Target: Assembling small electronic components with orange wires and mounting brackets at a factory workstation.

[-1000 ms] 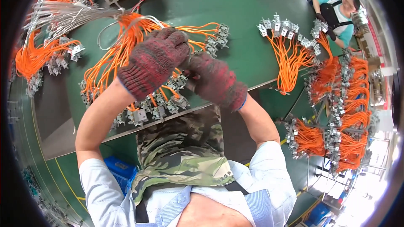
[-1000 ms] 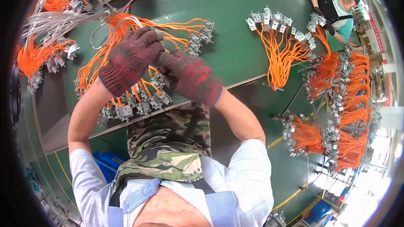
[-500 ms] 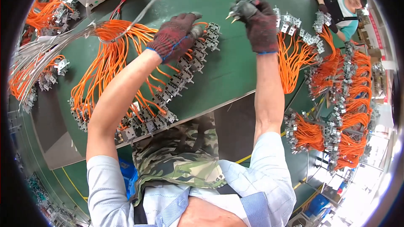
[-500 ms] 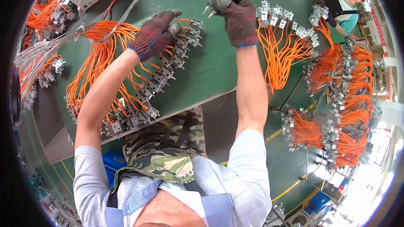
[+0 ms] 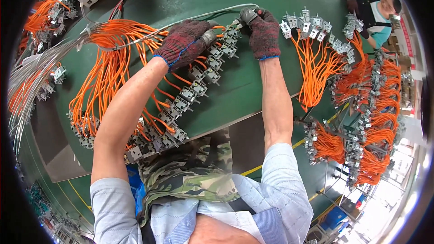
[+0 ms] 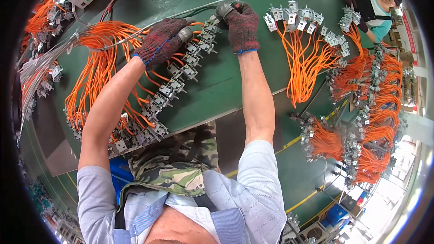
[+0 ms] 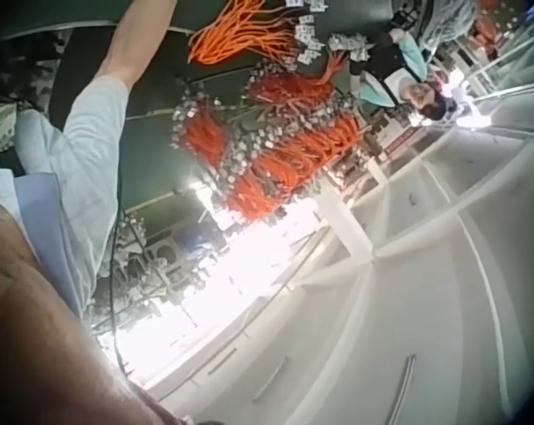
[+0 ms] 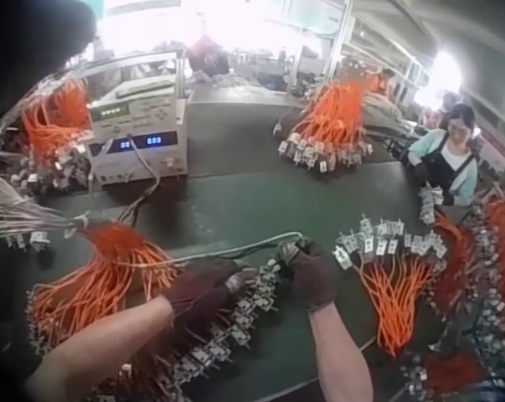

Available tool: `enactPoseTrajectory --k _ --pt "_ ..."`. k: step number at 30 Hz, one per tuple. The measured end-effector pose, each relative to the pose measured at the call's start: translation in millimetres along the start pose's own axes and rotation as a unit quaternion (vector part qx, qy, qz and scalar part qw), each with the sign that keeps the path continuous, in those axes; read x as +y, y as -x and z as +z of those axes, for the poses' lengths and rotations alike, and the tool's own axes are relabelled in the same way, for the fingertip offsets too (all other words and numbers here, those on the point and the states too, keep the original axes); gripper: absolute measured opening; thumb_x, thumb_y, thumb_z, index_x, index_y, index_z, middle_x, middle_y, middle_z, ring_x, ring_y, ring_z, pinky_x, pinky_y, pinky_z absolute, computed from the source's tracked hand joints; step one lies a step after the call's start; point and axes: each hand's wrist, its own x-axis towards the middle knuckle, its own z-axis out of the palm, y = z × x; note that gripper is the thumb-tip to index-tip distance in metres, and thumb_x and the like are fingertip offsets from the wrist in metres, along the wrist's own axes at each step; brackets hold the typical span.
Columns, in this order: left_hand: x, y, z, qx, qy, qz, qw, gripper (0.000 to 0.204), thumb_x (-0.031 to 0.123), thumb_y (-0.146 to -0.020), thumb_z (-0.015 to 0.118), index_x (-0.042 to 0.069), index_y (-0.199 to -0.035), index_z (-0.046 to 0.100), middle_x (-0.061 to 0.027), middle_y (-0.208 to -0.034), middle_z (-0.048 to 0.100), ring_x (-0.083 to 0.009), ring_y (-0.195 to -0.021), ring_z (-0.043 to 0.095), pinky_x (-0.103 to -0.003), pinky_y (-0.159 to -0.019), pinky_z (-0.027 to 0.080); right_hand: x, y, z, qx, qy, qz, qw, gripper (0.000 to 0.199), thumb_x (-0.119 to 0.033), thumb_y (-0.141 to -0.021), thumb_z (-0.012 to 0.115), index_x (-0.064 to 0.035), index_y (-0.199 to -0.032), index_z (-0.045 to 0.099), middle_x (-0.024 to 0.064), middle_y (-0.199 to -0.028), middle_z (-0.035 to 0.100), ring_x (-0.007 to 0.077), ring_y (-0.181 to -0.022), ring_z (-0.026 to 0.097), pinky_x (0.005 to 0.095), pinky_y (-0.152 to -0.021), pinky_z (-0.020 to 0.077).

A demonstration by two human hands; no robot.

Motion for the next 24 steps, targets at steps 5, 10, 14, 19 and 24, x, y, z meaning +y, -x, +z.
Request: enactPoseTrajectory --k 5,10,14,19,24 --pt "0 0 1 -0.006 0.016 -0.006 1.0 0.046 0.041 -0.109 0.049 0.012 -0.141 0.065 -0.0181 -0.128 0.07 -0.0403 -0.124 0.06 -0.052 -0.109 0.045 -10 2 -6 -0.018 0.07 0.01 0.997 0.028 -0.018 -0.088 0.084 -0.0029 -0.106 0.069 0.0062 -0.091 0.075 0.0141 -0.076 0.071 0.0294 -0.061 0.0604" --pt "3 -2 -2 -0.02 0.025 -0.011 0.999 0.047 0.041 -0.109 0.049 0.011 -0.141 0.066 -0.0188 -0.124 0.07 -0.0407 -0.122 0.06 -0.052 -0.107 0.045 -17 -2 -11 -0.038 0.133 0.007 0.99 0.03 -0.02 -0.087 0.085 -0.005 -0.108 0.07 0.004 -0.094 0.075 0.0131 -0.078 0.071 0.028 -0.062 0.0584" --pt "-2 -2 -1 -0.034 0.029 -0.015 0.999 0.048 0.043 -0.109 0.049 0.011 -0.14 0.066 -0.0185 -0.128 0.07 -0.0406 -0.121 0.06 -0.052 -0.107 0.046 -24 5 -2 -0.048 0.129 -0.022 0.99 0.026 -0.02 -0.091 0.084 -0.0075 -0.109 0.069 0.0018 -0.092 0.073 0.012 -0.078 0.07 0.0258 -0.06 0.0559" --pt "4 -1 -7 -0.051 0.025 -0.025 0.998 0.051 0.045 -0.111 0.043 0.013 -0.143 0.065 -0.0157 -0.137 0.069 -0.0387 -0.129 0.059 -0.053 -0.114 0.042 -22 38 2 -0.023 0.079 -0.098 0.992 0.027 -0.016 -0.093 0.084 -0.0055 -0.113 0.068 0.0018 -0.096 0.07 0.0113 -0.078 0.07 0.0271 -0.059 0.0582" --pt "-1 -1 -2 -0.035 0.003 -0.03 0.999 0.052 0.047 -0.111 0.043 0.013 -0.144 0.065 -0.0138 -0.141 0.068 -0.0378 -0.134 0.057 -0.052 -0.116 0.041 -8 42 -1 0.006 0.116 -0.129 0.985 0.026 -0.015 -0.092 0.084 -0.0058 -0.111 0.069 0.001 -0.095 0.07 0.0102 -0.079 0.069 0.0275 -0.06 0.0591"
